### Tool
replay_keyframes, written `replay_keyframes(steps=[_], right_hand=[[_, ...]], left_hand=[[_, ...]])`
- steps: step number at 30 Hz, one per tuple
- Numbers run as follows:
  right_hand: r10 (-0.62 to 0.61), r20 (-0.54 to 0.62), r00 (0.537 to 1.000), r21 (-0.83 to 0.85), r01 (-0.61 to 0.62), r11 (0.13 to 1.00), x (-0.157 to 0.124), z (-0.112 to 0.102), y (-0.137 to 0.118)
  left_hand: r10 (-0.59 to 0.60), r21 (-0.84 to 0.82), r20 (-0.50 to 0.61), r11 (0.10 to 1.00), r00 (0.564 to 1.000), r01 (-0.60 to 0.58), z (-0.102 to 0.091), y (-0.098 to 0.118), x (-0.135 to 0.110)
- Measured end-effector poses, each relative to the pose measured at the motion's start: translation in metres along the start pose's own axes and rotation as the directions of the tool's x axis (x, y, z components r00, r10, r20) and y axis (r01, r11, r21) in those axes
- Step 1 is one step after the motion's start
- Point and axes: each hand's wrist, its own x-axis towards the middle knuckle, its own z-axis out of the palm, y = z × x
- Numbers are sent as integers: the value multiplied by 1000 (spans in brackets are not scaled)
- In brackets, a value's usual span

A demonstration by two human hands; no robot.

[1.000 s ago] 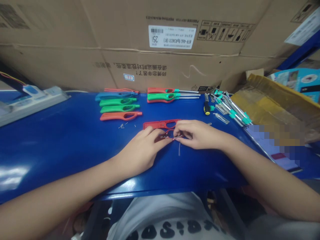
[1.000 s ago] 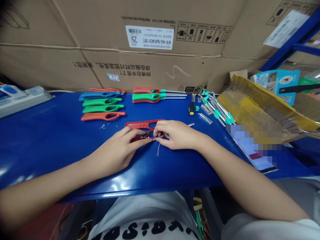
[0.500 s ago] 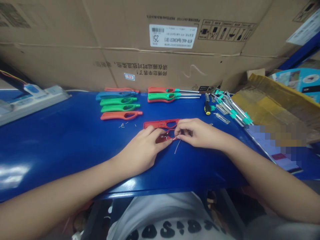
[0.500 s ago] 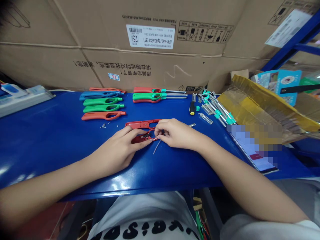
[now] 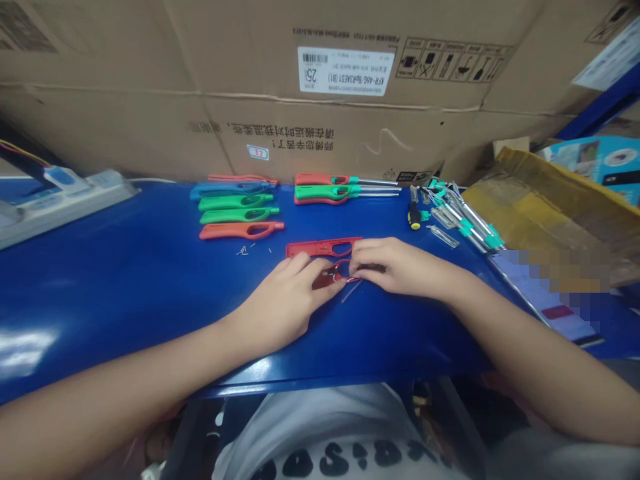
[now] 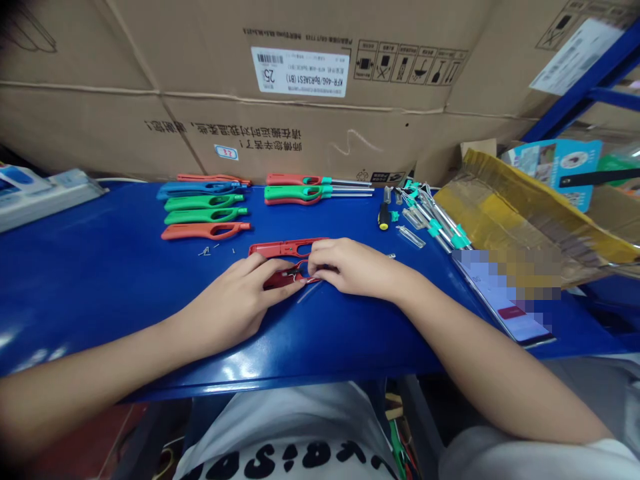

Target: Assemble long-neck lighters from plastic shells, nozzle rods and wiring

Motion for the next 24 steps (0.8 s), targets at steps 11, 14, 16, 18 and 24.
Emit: replay_keyframes(steps=[11, 14, 16, 18, 24], right_hand=[[-18, 23, 1000, -8, 18, 1000, -1, -2, -2], [-17, 24, 1000, -12, 17, 1000, -1, -3, -2], [-15, 26, 1000, -19, 16, 1000, -1, -3, -1], [-17, 29, 999, -23, 18, 1000, -1, -3, -1], [-35, 40, 999, 17, 34, 999, -1, -5, 0]], left_hand=[[28, -6, -6, 1000, 1000, -28, 1, -2, 0], [27, -13, -15, 1000, 1000, -27, 0, -2, 0], [28, -11, -11, 1000, 1000, -28, 0, -2, 1], [30, -10, -5, 999, 1000, -30, 0, -2, 0], [26, -13, 8, 1000, 1000, -26, 0, -2, 1]])
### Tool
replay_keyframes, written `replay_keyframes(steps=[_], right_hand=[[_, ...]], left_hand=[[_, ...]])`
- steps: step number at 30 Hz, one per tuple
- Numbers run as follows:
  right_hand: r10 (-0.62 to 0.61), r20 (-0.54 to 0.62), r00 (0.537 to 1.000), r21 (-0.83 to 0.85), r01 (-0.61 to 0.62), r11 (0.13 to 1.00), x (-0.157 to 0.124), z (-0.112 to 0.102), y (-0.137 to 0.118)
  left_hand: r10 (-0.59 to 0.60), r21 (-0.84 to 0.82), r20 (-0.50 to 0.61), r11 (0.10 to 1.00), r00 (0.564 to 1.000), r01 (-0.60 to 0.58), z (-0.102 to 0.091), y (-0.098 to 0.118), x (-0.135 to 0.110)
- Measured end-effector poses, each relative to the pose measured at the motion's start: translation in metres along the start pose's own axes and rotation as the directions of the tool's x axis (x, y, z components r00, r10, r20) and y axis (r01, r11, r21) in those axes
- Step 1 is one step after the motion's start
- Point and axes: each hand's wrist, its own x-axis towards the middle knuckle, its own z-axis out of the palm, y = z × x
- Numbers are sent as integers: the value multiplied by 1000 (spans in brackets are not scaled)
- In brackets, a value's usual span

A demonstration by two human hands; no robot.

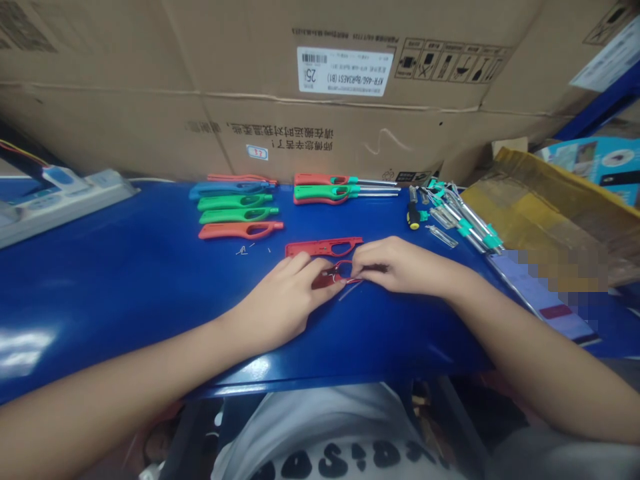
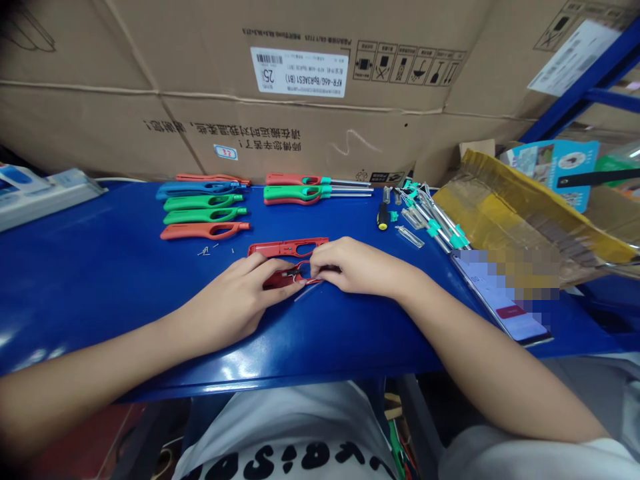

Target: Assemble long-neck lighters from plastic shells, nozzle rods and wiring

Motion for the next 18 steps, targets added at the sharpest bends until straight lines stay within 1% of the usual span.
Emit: replay_keyframes(steps=[7, 13, 18], right_hand=[[18, 48, 999, -17, -18, 1000, -2, -3, -4], [20, 64, 998, -116, -13, 993, -2, 1, -5], [30, 62, 998, -50, -27, 998, -2, -2, -5]], left_hand=[[39, 11, 25, 999, 999, -39, 0, -2, 1], [57, 30, 20, 998, 998, -57, 1, -3, 0], [61, 24, 10, 998, 998, -61, 0, -2, 0]])
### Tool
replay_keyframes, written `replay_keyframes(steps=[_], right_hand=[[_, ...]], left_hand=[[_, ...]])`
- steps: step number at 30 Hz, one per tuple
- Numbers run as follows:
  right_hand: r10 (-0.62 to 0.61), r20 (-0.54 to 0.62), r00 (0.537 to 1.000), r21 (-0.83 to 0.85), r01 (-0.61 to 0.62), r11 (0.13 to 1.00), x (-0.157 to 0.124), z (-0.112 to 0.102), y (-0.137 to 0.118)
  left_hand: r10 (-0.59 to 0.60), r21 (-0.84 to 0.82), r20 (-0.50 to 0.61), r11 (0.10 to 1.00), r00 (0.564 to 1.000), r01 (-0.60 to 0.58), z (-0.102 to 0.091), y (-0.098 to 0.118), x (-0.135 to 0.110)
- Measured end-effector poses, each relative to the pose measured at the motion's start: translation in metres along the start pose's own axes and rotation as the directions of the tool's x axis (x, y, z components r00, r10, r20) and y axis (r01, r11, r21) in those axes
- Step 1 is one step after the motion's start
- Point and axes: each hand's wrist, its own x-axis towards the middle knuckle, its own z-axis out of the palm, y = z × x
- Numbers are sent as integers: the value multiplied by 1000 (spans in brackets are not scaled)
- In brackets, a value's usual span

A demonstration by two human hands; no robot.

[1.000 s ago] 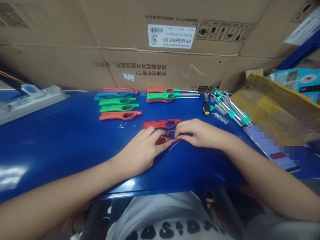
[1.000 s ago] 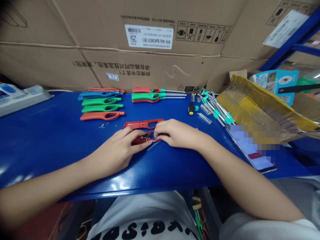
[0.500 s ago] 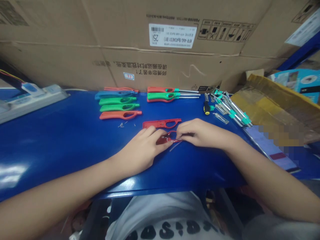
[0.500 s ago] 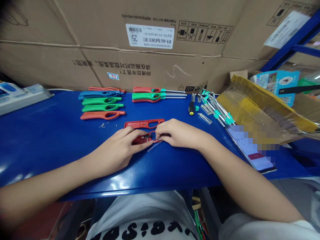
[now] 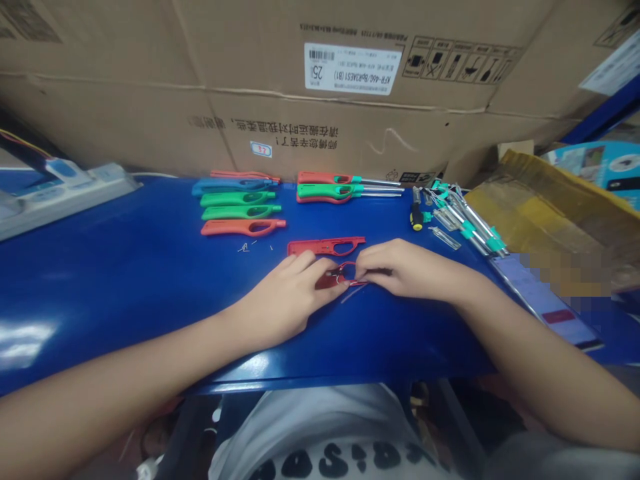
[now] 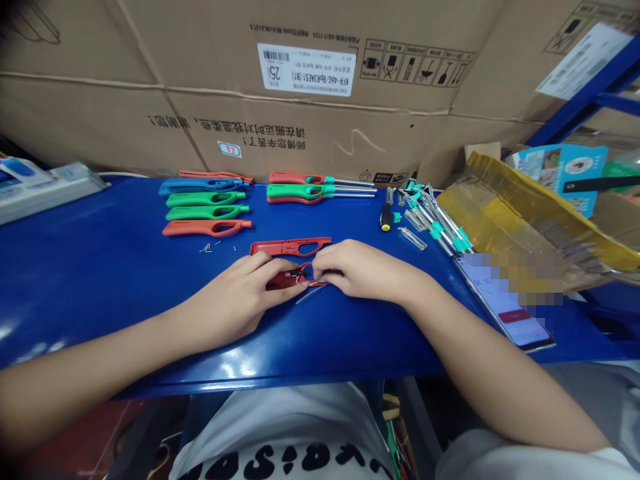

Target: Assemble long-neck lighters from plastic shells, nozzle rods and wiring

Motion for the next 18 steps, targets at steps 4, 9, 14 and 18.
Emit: replay_keyframes(steps=[4, 9, 14, 18], right_hand=[[-6, 16, 1000, -4, 6, 1000, -1, -3, 0], [-2, 22, 1000, 10, 2, 1000, -2, -4, -1], [-6, 18, 1000, -18, 7, 1000, -1, -2, -2], [8, 23, 1000, -14, -7, 1000, -2, -4, -3]], left_hand=[[4, -1, 2, 1000, 1000, -4, -1, 0, 0], [10, 11, -11, 1000, 1000, -10, -1, 0, 0], [6, 13, -19, 1000, 1000, -6, 0, 0, -1], [7, -5, -18, 1000, 1000, -7, 0, -1, 0]])
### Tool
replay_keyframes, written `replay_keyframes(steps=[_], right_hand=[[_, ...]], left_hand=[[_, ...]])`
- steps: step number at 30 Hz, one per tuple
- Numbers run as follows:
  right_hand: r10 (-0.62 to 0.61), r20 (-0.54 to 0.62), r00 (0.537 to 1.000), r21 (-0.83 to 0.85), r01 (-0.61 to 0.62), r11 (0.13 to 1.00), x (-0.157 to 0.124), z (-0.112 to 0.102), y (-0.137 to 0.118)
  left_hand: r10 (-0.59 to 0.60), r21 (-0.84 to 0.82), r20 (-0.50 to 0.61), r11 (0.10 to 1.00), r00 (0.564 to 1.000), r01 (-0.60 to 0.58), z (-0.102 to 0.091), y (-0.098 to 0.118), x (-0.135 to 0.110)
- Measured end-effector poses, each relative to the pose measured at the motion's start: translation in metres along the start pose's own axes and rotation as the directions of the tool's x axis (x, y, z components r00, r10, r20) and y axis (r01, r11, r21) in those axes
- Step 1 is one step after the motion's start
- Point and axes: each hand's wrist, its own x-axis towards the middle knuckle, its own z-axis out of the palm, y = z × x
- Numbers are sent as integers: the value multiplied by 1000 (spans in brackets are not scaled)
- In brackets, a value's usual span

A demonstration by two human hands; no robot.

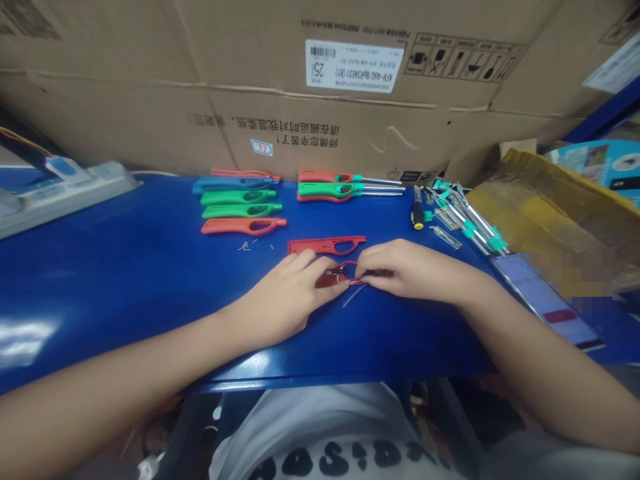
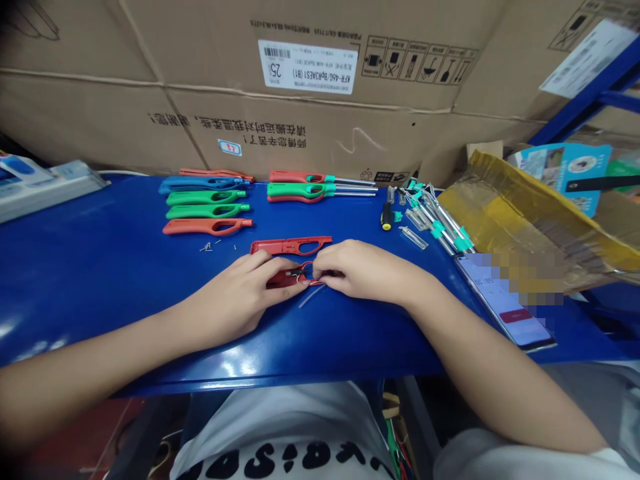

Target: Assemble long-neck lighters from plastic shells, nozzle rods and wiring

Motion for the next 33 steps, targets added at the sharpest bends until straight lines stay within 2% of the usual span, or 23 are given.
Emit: replay_keyframes(steps=[9, 19, 23, 25, 26, 29, 31, 33], right_hand=[[53, -33, 998, 29, -52, 998, 2, 1, -1], [150, -60, 987, 173, -138, 975, 1, 2, 6], [188, -100, 977, 145, -173, 974, -3, -7, 16], [303, -172, 937, 5, -306, 952, -11, -18, 26], [369, -235, 899, -98, -399, 912, -17, -24, 32], [530, -418, 738, -262, -656, 707, -36, -44, 54], [648, -425, 631, -316, -775, 547, -49, -54, 67], [762, -349, 545, -337, -832, 441, -59, -60, 79]], left_hand=[[-3, -20, -8, 1000, 1000, 3, 1, -2, 0], [13, -79, -84, 997, 996, -19, 2, -7, -1], [-9, -84, -84, 996, 996, 1, 1, -8, 0], [-10, -79, -85, 997, 996, 4, 0, -9, 0], [-7, -73, -88, 997, 996, 0, 0, -9, 0], [8, -41, -101, 999, 995, -12, -1, -10, -1], [9, -10, -90, 1000, 996, -9, -2, -10, -2], [6, 26, -68, 1000, 998, -4, -3, -9, -3]])
